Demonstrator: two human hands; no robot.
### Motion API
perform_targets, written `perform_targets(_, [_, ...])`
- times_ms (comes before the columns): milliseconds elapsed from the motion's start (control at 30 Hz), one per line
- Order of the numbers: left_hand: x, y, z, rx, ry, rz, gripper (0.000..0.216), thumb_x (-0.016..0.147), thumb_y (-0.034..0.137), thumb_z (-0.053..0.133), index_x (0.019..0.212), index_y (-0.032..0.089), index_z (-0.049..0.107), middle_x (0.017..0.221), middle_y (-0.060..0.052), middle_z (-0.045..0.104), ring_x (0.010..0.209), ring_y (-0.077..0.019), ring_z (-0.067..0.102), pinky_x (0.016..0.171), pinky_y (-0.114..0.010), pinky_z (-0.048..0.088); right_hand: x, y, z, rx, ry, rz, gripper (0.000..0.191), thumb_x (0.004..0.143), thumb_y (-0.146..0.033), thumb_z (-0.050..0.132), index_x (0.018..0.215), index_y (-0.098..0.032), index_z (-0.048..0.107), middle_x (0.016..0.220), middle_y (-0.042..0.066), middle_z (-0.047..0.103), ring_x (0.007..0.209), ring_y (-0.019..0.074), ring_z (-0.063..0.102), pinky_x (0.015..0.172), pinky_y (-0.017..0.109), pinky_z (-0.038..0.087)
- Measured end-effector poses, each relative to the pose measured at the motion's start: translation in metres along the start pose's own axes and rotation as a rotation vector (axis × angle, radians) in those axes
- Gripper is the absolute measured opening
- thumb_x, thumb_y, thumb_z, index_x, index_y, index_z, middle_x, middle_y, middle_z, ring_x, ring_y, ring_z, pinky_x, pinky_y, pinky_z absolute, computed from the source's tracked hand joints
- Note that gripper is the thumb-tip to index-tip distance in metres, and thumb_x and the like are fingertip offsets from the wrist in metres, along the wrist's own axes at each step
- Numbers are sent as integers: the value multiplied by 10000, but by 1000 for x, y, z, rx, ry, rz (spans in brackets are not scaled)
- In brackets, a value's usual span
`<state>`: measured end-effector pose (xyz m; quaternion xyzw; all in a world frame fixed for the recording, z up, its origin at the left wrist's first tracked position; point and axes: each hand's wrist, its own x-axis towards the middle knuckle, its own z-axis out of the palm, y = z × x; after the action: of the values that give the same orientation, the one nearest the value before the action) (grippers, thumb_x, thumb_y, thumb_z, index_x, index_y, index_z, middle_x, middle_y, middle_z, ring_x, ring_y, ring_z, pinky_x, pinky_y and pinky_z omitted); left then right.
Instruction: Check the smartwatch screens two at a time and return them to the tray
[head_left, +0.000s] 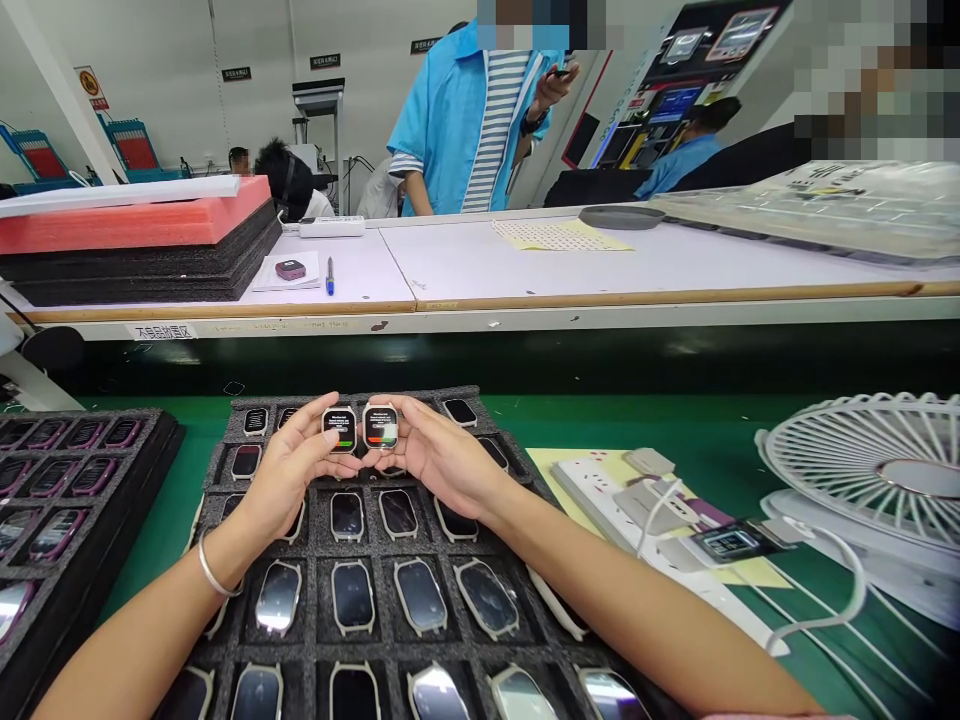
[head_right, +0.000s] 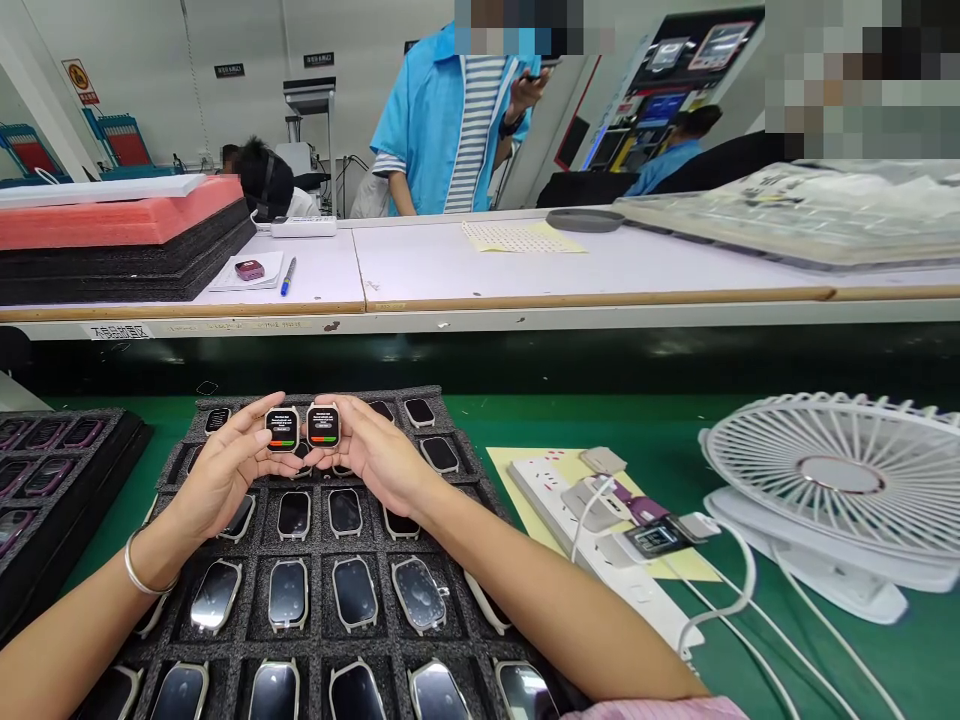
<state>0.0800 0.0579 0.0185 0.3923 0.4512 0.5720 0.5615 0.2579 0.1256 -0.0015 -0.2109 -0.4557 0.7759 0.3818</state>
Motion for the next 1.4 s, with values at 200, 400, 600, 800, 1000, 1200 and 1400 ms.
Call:
perform_targets(200, [0,-1,1,44,-11,32,603,750,258,704,1321,192,521,1176,-86,633,724,-161,726,722,-314,585,1,1,-2,-5,5,-1,324,886,-457,628,1097,-211,623,927,45,708,719,170,696,713,337,518])
perform_targets(400, [3,-7,-1,122,-13,99,604,736,155,669,1317,201,513,1298,-111,587,720,-129,725,753,-309,597,-1,2,-3,-70,-10,-21,376,789,-164,679,1147,-230,586,922,13,709,743,142,702,751,307,514])
perform_targets(600, [4,-8,-3,134,-13,124,582,738,127,634,1304,195,516,1265,-101,613,727,-128,731,760,-299,602,-2,1,-2,-120,-10,-45,420,777,-97,621,1171,-230,566,924,10,708,771,136,703,759,298,515])
perform_targets(800, [4,-8,-2,138,-24,124,583,744,131,637,1309,190,507,1276,-112,615,736,-131,734,757,-295,603,-3,-1,-1,-132,-15,-43,448,756,-72,616,1169,-238,561,926,4,708,767,135,702,756,300,519])
perform_targets(1000, [5,-9,-2,146,-34,141,569,754,133,641,1304,184,505,1232,-101,626,718,-119,727,739,-276,604,-2,0,0,-138,-6,-41,465,746,-72,610,1179,-230,548,903,-1,712,736,122,696,741,288,517])
perform_targets(1200, [4,-8,-2,154,-27,141,574,749,141,656,1301,180,503,1217,-94,626,711,-106,720,744,-265,602,-2,-1,1,-145,-5,-44,471,738,-63,603,1175,-230,548,898,-4,708,735,119,692,741,289,517])
perform_targets(1400, [5,-8,-1,153,-27,145,574,739,152,683,1286,181,509,1190,-88,635,697,-103,715,735,-269,603,-2,0,0,-145,-8,-45,483,726,-77,626,1176,-231,545,904,-7,703,732,117,692,746,284,520])
